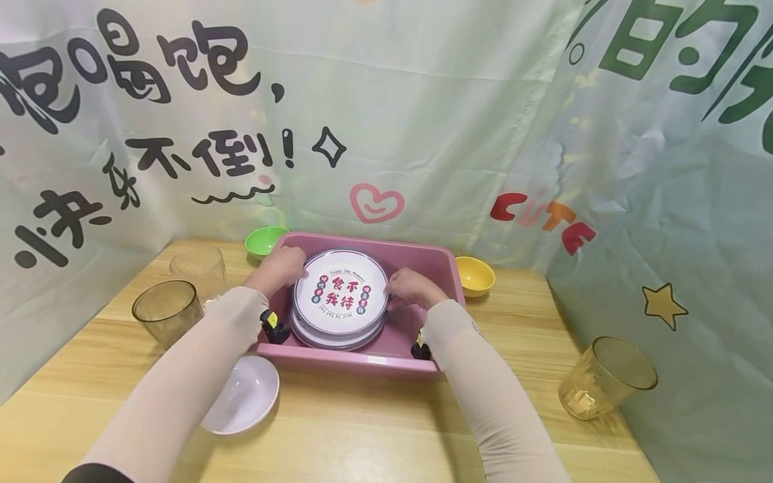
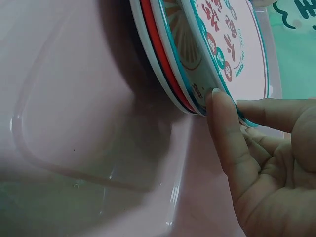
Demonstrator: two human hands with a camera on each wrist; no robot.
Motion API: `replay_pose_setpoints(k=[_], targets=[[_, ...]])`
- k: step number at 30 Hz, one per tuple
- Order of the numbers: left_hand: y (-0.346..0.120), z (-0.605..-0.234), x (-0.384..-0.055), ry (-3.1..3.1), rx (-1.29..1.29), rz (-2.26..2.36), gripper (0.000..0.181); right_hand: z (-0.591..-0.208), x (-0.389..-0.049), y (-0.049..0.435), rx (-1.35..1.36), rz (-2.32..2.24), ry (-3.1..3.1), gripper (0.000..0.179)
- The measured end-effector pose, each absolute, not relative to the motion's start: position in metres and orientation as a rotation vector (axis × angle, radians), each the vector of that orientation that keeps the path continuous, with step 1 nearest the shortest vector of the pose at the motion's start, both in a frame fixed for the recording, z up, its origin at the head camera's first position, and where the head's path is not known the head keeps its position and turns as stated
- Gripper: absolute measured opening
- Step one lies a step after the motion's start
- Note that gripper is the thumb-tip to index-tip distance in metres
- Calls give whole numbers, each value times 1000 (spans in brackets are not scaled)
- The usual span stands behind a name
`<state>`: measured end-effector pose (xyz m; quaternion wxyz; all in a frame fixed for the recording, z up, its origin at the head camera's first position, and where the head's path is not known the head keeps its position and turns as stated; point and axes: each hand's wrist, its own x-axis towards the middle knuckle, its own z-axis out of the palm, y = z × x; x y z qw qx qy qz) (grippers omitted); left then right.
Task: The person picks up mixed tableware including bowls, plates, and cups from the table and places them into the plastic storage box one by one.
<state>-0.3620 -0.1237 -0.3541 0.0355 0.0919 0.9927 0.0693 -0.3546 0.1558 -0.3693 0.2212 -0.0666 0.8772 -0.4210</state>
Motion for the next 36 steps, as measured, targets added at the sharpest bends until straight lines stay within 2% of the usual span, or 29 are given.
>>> replay_pose_setpoints(k=[11,20,32,36], targets=[[-121,-351,-357,3049,341,108,24,-374,-355,156,-175,-1126,2423,11],[-120,-357,-356,3045,321,120,14,-376,-356,156,-222,-1031,2463,12],[-118,-353,-347,2976,301,197,16,-377,-358,157,-227,-936,2509,18],[-118,-351,-345,2957,289,229,17,-378,-358,156,-230,-933,2519,12]])
